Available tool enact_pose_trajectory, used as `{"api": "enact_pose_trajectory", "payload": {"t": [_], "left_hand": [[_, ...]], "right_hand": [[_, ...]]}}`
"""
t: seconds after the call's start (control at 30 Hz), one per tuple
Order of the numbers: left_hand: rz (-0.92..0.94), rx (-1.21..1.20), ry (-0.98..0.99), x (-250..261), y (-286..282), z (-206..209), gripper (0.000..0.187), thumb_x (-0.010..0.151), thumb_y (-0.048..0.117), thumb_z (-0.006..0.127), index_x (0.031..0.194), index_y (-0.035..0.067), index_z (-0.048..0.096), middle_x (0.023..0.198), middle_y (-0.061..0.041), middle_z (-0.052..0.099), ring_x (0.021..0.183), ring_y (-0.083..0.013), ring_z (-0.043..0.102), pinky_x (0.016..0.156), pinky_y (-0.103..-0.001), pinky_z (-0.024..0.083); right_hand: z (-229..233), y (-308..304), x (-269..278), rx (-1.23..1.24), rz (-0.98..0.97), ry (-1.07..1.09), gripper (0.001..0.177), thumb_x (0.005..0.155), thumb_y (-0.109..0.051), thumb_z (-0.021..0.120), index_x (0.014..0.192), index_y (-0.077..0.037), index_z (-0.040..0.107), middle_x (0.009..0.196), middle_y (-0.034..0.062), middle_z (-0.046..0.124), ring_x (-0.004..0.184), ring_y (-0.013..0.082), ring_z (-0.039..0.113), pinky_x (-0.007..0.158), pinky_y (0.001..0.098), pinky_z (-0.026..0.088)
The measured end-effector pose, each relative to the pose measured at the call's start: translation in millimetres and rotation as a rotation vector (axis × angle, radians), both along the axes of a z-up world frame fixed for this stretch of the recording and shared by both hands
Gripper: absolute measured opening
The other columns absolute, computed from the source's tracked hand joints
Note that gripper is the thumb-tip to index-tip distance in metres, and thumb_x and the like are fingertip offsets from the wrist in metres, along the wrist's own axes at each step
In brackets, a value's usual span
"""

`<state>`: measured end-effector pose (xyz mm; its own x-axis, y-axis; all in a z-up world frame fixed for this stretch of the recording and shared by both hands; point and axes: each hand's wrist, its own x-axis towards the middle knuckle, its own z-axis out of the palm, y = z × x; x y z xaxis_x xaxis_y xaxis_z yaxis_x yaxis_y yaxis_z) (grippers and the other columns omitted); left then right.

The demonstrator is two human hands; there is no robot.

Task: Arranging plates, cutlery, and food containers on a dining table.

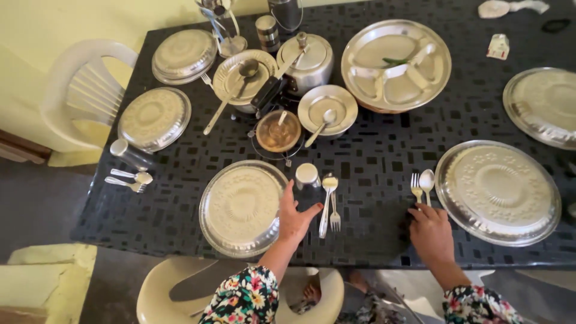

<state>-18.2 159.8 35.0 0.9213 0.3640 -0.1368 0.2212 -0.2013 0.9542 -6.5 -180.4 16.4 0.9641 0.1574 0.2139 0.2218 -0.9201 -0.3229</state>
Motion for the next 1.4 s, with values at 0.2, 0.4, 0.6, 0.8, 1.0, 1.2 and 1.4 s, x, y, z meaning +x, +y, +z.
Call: {"api": "enact_pose_trajectory", "payload": {"t": [0.2,0.4,0.6,0.8,1.0,1.2,1.4], "left_hand": [[-0.017,0.108,-0.118,16.7,5.0,32.8,0.107,0.069,0.031,0.095,0.154,0.004,0.036,0.15,-0.019,0.048,0.137,-0.0317,0.051,0.111,-0.044,0.044],[-0.065,0.141,-0.192,29.7,17.1,35.8,0.116,0.059,0.025,0.092,0.155,0.006,0.032,0.152,-0.018,0.047,0.14,-0.033,0.047,0.115,-0.042,0.04],[-0.011,0.79,0.264,-4.8,57.3,53.1,0.089,0.066,0.026,0.091,0.145,0.035,0.051,0.166,-0.007,0.028,0.149,-0.0474,0.02,0.116,-0.061,0.027],[-0.12,0.735,0.612,15.7,63.0,76.4,0.101,0.066,0.043,0.093,0.152,0.041,0.04,0.172,-0.002,0.005,0.156,-0.0446,0.004,0.11,-0.08,0.021],[-0.191,0.688,0.832,31.1,52.8,93.1,0.115,0.067,0.046,0.093,0.158,0.046,0.022,0.173,-0.002,-0.007,0.158,-0.0459,-0.006,0.109,-0.082,0.021],[-0.184,0.753,0.819,14.7,59.6,91.3,0.119,0.067,0.04,0.094,0.158,0.051,0.017,0.173,-0.005,-0.007,0.158,-0.0395,-0.003,0.11,-0.083,0.019],[-0.209,0.778,0.828,-11.5,80.6,88.9,0.118,0.068,0.037,0.093,0.158,0.05,0.018,0.173,-0.005,-0.004,0.158,-0.039,-0.002,0.109,-0.083,0.02]], "right_hand": [[38.6,67.8,23.6,0.341,0.063,0.059,0.045,0.079,-0.006,0.071,0.124,-0.005,0.07,0.117,0.016,0.069,0.111,0.0382,0.061,0.097,0.0448,0.049],[61.6,151.1,67.3,0.61,0.1,0.465,0.068,0.075,-0.012,0.074,0.141,-0.018,0.057,0.123,0.0079,0.073,0.095,0.0282,0.069,0.088,0.0392,0.057],[39.7,195.7,98.8,0.667,0.457,0.378,0.099,0.062,-0.019,0.093,0.148,-0.012,0.045,0.129,0.0161,0.065,0.102,0.0298,0.062,0.088,0.0411,0.052],[36.4,211.9,105.9,0.557,0.366,0.647,0.084,0.063,-0.019,0.092,0.14,-0.016,0.057,0.1,0.0148,0.073,0.09,0.0256,0.072,0.082,0.0378,0.058],[38.0,220.9,105.0,0.692,0.499,0.595,0.066,0.061,-0.014,0.09,0.12,-0.01,0.061,0.088,0.0077,0.078,0.082,0.0217,0.078,0.076,0.0363,0.06],[41.4,224.6,101.6,0.612,0.524,0.542,0.069,0.058,-0.012,0.094,0.118,-0.009,0.06,0.088,0.0124,0.075,0.083,0.0265,0.075,0.075,0.0381,0.058],[59.4,240.4,80.9,0.669,0.593,0.695,0.062,0.061,-0.011,0.089,0.116,-0.007,0.06,0.087,0.01,0.078,0.08,0.0226,0.078,0.074,0.0359,0.06]]}}
